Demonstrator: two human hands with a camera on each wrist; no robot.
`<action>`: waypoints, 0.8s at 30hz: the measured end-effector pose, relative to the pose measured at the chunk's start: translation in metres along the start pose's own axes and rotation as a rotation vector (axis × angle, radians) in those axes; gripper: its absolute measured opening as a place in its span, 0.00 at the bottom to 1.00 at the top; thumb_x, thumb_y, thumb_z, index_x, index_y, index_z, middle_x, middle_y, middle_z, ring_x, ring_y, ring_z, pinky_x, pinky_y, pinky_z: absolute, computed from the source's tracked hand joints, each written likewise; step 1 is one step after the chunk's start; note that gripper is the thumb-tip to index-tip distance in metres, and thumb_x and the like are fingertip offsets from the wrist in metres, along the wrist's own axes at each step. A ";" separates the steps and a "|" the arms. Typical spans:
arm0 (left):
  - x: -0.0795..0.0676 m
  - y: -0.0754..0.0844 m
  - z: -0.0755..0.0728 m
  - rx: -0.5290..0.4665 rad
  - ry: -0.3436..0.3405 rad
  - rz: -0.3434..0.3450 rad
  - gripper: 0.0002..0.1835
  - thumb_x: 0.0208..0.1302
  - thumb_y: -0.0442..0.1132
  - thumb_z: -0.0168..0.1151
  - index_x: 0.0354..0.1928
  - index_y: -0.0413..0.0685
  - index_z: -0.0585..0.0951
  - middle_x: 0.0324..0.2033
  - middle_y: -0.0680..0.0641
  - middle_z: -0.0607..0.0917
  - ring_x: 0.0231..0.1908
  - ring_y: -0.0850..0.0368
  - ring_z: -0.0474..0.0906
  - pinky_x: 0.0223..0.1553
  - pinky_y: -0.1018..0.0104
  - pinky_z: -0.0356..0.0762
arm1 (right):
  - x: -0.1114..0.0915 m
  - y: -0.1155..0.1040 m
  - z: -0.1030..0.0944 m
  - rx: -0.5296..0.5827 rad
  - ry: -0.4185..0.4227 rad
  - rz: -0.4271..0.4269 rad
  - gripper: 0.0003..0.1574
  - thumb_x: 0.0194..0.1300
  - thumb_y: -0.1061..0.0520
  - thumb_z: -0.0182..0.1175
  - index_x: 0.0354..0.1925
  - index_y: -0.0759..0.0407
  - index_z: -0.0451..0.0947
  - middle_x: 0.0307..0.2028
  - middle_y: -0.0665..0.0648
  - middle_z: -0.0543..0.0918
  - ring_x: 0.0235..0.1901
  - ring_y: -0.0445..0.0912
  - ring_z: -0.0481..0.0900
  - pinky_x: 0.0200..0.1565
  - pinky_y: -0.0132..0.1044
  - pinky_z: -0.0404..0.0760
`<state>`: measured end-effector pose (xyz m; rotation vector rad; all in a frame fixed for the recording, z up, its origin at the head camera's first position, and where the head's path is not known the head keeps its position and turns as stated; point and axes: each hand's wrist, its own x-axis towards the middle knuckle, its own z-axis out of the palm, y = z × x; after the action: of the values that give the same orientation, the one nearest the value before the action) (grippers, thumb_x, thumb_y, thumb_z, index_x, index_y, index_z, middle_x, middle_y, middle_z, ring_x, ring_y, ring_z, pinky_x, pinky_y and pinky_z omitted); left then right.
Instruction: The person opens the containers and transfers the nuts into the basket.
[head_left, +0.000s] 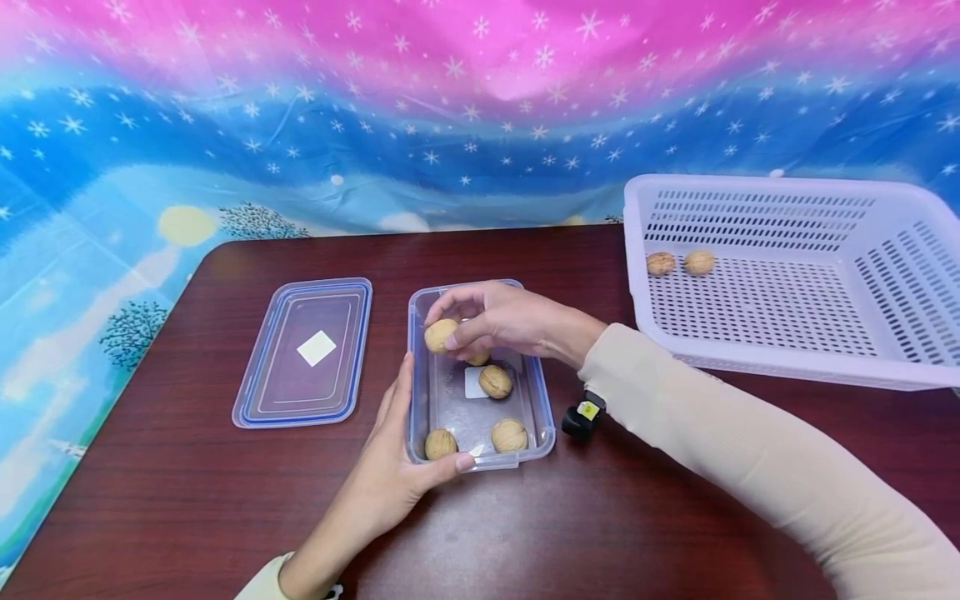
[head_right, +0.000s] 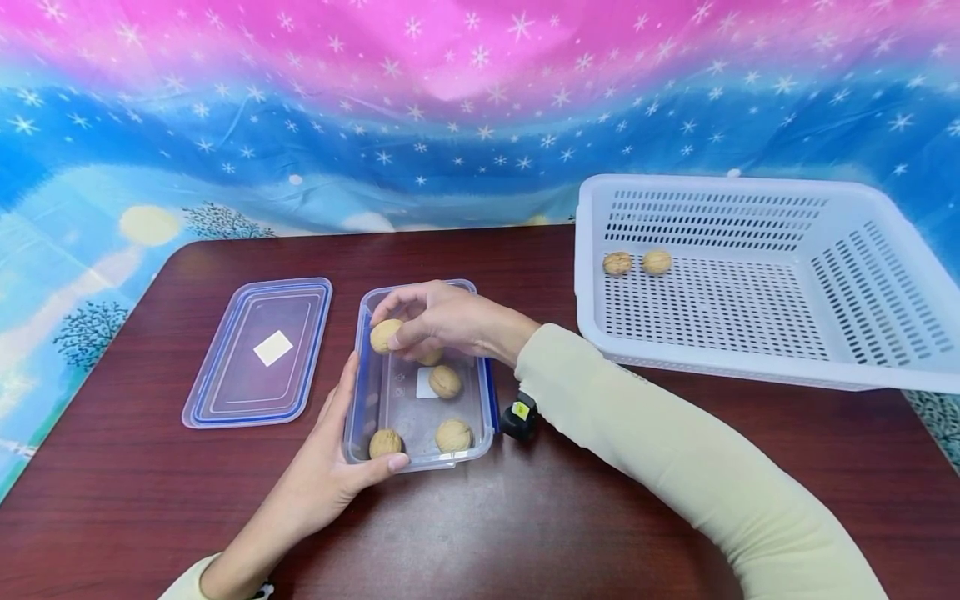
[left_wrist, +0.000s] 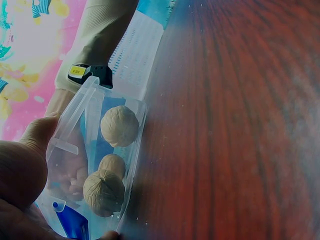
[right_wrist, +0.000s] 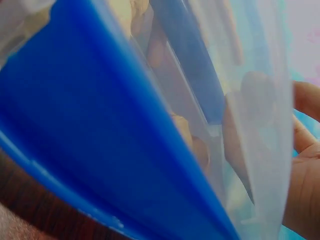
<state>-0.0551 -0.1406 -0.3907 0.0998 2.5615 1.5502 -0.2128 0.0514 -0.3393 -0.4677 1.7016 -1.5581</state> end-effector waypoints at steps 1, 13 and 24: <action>0.000 0.000 0.000 0.000 0.000 -0.002 0.71 0.52 0.49 0.84 0.85 0.69 0.39 0.83 0.45 0.51 0.78 0.41 0.55 0.76 0.35 0.54 | -0.001 0.000 0.000 0.001 -0.001 -0.004 0.22 0.67 0.70 0.63 0.59 0.63 0.79 0.48 0.58 0.83 0.43 0.48 0.83 0.51 0.48 0.86; -0.001 -0.001 0.000 0.004 0.002 -0.020 0.72 0.51 0.51 0.84 0.85 0.69 0.38 0.83 0.45 0.49 0.80 0.42 0.52 0.77 0.34 0.51 | -0.017 -0.006 -0.002 -0.037 -0.009 -0.070 0.20 0.66 0.69 0.61 0.57 0.67 0.80 0.51 0.61 0.80 0.45 0.49 0.84 0.59 0.58 0.83; -0.001 0.000 -0.001 0.006 0.004 -0.031 0.72 0.50 0.51 0.84 0.85 0.73 0.38 0.83 0.47 0.49 0.80 0.44 0.52 0.77 0.35 0.52 | -0.040 -0.016 -0.006 -0.009 -0.026 -0.132 0.26 0.65 0.71 0.59 0.62 0.73 0.76 0.55 0.63 0.82 0.46 0.54 0.85 0.60 0.59 0.82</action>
<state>-0.0543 -0.1415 -0.3908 0.0572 2.5582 1.5341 -0.1951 0.0809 -0.3128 -0.6131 1.6876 -1.6319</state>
